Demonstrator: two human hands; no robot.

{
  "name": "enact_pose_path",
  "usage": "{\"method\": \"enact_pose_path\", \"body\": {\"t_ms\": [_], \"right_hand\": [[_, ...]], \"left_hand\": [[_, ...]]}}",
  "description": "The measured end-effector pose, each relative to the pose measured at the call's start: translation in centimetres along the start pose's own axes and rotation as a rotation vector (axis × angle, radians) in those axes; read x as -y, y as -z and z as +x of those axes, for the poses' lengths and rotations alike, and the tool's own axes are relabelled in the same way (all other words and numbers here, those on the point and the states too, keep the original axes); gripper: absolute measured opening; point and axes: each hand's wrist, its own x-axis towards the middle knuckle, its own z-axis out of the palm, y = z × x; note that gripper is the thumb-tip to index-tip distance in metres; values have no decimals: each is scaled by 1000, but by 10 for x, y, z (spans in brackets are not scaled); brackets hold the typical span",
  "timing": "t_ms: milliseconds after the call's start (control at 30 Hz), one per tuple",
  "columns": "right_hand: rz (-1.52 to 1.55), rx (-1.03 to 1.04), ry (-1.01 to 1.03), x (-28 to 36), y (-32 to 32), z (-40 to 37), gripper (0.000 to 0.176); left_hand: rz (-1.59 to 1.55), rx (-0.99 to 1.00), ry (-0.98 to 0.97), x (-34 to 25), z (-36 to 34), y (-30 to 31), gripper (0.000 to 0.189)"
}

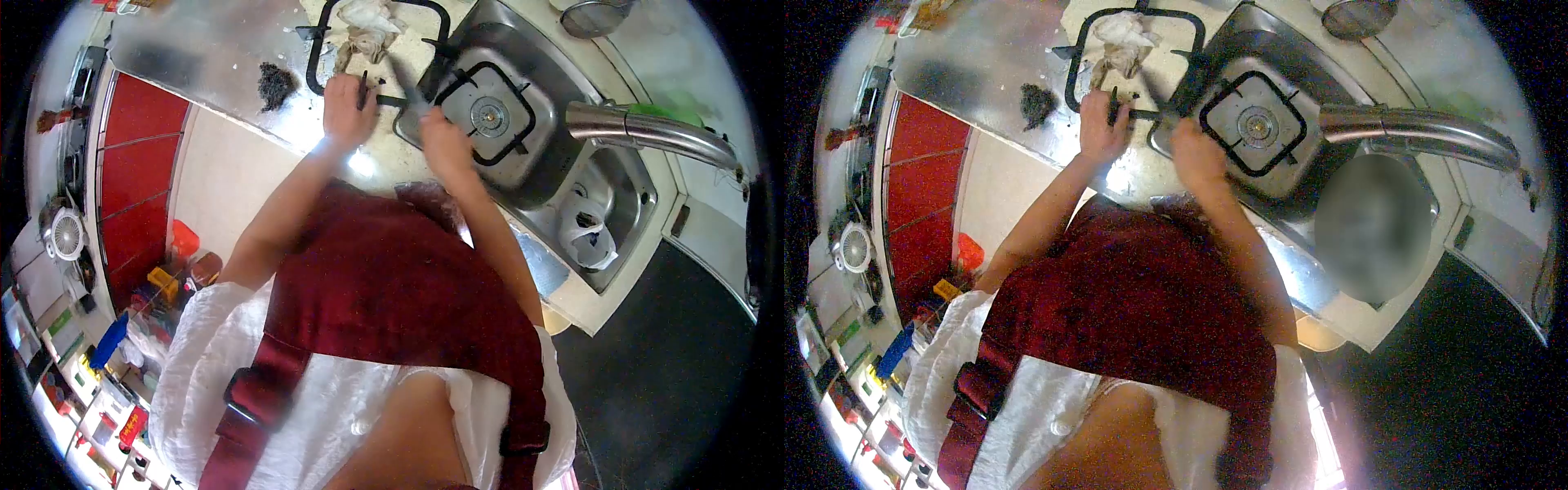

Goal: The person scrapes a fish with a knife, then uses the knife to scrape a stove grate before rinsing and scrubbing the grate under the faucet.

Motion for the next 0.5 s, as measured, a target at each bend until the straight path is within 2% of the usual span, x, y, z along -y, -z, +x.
{"method": "enact_pose_path", "body": {"t_ms": [100,233,300,400,500], "right_hand": [[75,-92,-73,-15,5,-1,26],[51,-8,51,9,-3,-7,23],[10,-17,40,-2,-2,-3,24],[398,-289,108,-33,3,4,25],[497,-252,102,-43,27,-2,25]], "left_hand": [[-19,30,1,-1,-1,2,23],[18,15,-6,-3,2,0,21],[12,5,-1,0,3,2,19],[-111,51,28,8,5,4,15],[-187,57,-69,31,11,12,15]]}}
